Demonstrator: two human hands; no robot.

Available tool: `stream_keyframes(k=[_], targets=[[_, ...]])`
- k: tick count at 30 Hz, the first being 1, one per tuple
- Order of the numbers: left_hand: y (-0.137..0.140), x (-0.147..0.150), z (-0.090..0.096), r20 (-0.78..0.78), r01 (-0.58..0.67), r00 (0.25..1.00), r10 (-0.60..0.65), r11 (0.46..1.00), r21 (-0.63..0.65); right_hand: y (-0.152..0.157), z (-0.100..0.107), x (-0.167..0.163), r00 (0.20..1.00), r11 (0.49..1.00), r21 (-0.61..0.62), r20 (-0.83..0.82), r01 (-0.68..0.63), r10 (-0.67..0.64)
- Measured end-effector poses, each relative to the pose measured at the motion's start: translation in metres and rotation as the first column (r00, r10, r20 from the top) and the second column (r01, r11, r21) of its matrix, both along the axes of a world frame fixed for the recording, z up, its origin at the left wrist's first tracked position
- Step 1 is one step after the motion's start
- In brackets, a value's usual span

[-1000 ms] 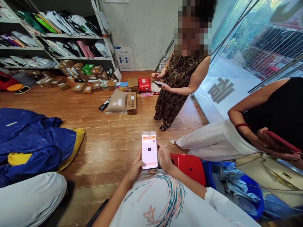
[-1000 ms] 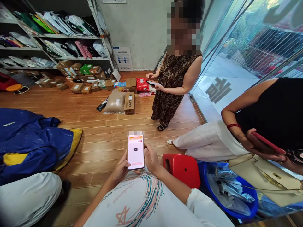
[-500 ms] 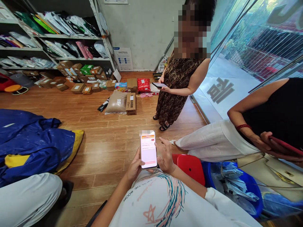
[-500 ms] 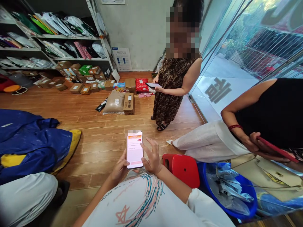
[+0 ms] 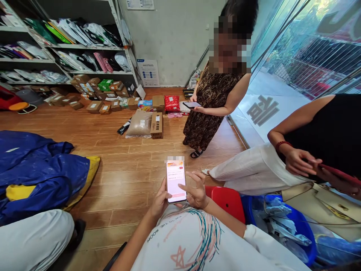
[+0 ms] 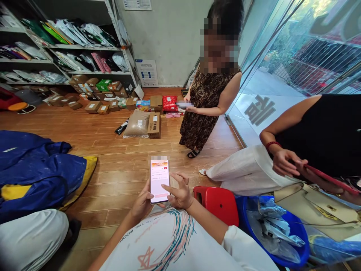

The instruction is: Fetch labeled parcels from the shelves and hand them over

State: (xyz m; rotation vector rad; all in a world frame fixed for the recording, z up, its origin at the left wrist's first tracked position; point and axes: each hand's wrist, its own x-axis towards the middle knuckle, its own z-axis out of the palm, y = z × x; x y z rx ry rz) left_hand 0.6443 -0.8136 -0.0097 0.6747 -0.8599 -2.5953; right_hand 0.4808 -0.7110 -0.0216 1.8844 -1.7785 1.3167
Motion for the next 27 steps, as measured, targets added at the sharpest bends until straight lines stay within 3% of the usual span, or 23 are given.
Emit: stream_keyframes(k=[5,9,12,15,17,21,24,25,27], targets=[[0.0,0.0,-0.004,0.04,0.026,0.999,-0.023,0.997,-0.07,-0.018,0.02,0.0,0.982,0.992,0.123,0.182,0.021,-0.044],[0.003,-0.003,-0.003,0.083,0.084,0.994,-0.074,0.989,-0.121,-0.034,0.041,-0.003,0.991,0.974,0.225,0.127,0.018,-0.047],[0.006,-0.005,0.002,0.093,0.083,0.993,-0.073,0.99,-0.114,-0.037,0.045,-0.006,0.989,0.973,0.23,0.142,0.004,-0.038],[0.008,-0.006,0.006,0.098,0.055,0.994,-0.045,0.994,-0.093,-0.034,0.038,-0.005,0.932,0.985,0.174,0.359,-0.019,-0.045],[0.008,-0.007,0.005,0.077,0.047,0.996,-0.042,0.997,-0.068,-0.031,0.029,-0.001,0.779,0.988,0.129,0.627,-0.08,-0.019],[0.008,-0.013,-0.001,-0.001,0.037,0.999,-0.037,0.999,-0.017,-0.03,0.01,0.009,0.256,0.961,0.071,0.967,-0.269,0.0],[0.007,-0.021,-0.004,-0.004,0.026,1.0,-0.026,1.0,-0.006,-0.034,0.005,0.014,-0.195,0.903,-0.012,0.978,-0.43,-0.08],[0.008,-0.025,-0.004,0.005,0.021,1.0,-0.021,1.0,-0.012,-0.036,0.005,0.013,-0.311,0.89,-0.055,0.945,-0.452,-0.099],[0.008,-0.032,-0.004,0.024,0.009,1.0,-0.008,0.999,-0.045,-0.039,0.007,0.008,-0.465,0.886,-0.141,0.88,-0.442,-0.092]])
